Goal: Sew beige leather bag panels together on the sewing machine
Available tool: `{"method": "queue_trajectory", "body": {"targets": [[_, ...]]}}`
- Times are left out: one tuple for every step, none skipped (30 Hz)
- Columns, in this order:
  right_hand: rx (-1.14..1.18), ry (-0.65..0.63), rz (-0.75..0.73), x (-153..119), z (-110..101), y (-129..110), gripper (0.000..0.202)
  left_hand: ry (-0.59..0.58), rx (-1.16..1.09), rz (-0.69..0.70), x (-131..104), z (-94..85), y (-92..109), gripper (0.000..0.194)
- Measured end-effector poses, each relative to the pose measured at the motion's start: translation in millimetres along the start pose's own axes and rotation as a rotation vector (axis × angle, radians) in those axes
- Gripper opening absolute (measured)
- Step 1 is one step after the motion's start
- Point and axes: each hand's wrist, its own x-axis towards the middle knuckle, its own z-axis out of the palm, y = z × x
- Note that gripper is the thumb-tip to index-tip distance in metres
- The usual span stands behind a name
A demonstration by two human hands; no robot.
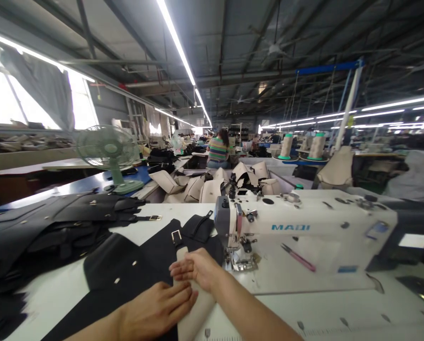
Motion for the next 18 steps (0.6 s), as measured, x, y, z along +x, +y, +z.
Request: {"method": "queue_trajectory", "body": {"targets": [[-0.034,0.054,-0.049,-13,0,-1,0.034,0.028,-0.020,0.028,0,2.7,-6,0.040],[-0.090,0.122,-0.128,-27,-1,0,0.039,0.062,-0.043,0.037,-2,4.7,-13,0.043],[-0.144,0.189,-0.215,-44,-4,3,0.048,0.093,-0.065,0.027,-6,5.5,-21,0.045],[-0.216,0.258,-0.330,-60,-9,7,0.057,0.117,-0.084,0.001,-11,5.3,-31,0.047],[-0.422,0.329,-0.491,-75,-15,13,0.063,0.126,-0.095,-0.030,-15,4.0,-41,0.048],[-0.558,0.373,-0.530,-87,-23,19,0.068,0.124,-0.096,-0.054,-18,2.0,-51,0.049],[-0.632,0.399,-0.522,-95,-31,26,0.069,0.115,-0.093,-0.065,-19,-0.2,-62,0.049],[-0.673,0.394,-0.498,-98,-38,32,0.069,0.104,-0.089,-0.056,-18,-2.1,-74,0.051],[-0.653,0.372,-0.436,-98,-45,37,0.070,0.089,-0.085,-0.024,-15,-3.2,-86,0.053],[-0.603,0.336,-0.371,-94,-51,40,0.070,0.067,-0.083,0.029,-9,-3.1,-99,0.054],[-0.536,0.300,-0.326,-87,-56,42,0.070,0.044,-0.080,0.088,-3,-1.6,-112,0.053],[-0.453,0.279,-0.300,-78,-59,43,0.069,0.022,-0.076,0.143,5,1.2,-125,0.051],[-0.357,0.279,-0.287,-68,-62,43,0.068,0.007,-0.073,0.185,12,5.4,-137,0.049],[-0.262,0.283,-0.284,-58,-64,42,0.068,0.007,-0.073,0.212,20,10.6,-148,0.048],[-0.190,0.279,-0.286,-49,-65,42,0.068,0.015,-0.082,0.217,26,16.7,-158,0.049],[-0.150,0.275,-0.287,-41,-66,41,0.068,0.024,-0.103,0.211,31,23.6,-166,0.051],[-0.143,0.275,-0.277,-34,-67,42,0.067,0.024,-0.136,0.200,36,31.1,-172,0.053],[-0.167,0.283,-0.260,-28,-68,42,0.065,0.009,-0.178,0.194,39,39.1,-176,0.053]]}}
